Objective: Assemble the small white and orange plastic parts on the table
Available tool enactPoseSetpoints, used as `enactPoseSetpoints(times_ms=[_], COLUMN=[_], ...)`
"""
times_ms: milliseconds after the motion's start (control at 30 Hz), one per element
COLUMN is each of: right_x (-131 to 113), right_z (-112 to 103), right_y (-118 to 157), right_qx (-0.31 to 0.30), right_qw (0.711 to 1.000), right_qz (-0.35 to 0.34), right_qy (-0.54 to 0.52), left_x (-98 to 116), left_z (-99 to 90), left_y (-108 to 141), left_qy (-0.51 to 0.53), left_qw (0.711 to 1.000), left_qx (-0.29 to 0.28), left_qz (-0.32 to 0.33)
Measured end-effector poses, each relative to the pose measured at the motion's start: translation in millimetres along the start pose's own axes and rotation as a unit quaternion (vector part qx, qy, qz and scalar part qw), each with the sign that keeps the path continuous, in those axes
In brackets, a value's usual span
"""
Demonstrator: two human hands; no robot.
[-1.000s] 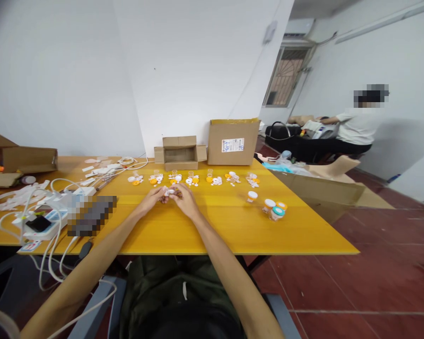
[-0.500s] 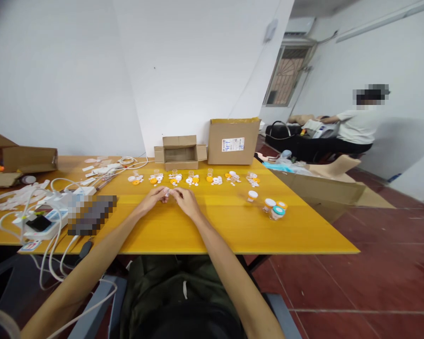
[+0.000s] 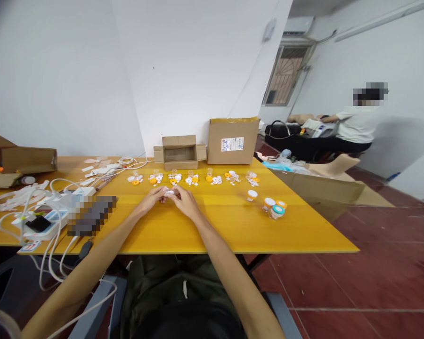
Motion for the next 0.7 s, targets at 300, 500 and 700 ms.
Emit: enactPoseSetpoints(times_ms=[300,500,700], right_x=[-1.9,-0.9,-1.3], right_z=[-2.8,-3.2,-2.6], right_y=[0.3,1.1,1.2], right_qx=[0.030,0.038,0.038], right_qw=[0.998,0.994,0.994], right_qz=[-0.020,-0.048,-0.039], right_qy=[0.049,0.093,0.095], left_x=[1.4,4.3,5.2], left_z=[1.5,3.6,4.3], left_y=[-0.5,0.3,0.4], left_qy=[0.027,0.042,0.043], left_qw=[1.000,0.999,0.999], left_qx=[0.005,0.009,0.011], left_qz=[-0.001,-0.004,-0.002])
Point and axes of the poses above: each hand's wrist, its own y-axis away from the middle knuckle, its own z-axis out of the palm, x = y × z, the point moved 1 cm from there along -y, towards the middle knuckle, and after that the axes turned 9 degrees about -x, right-handed, at the moved point
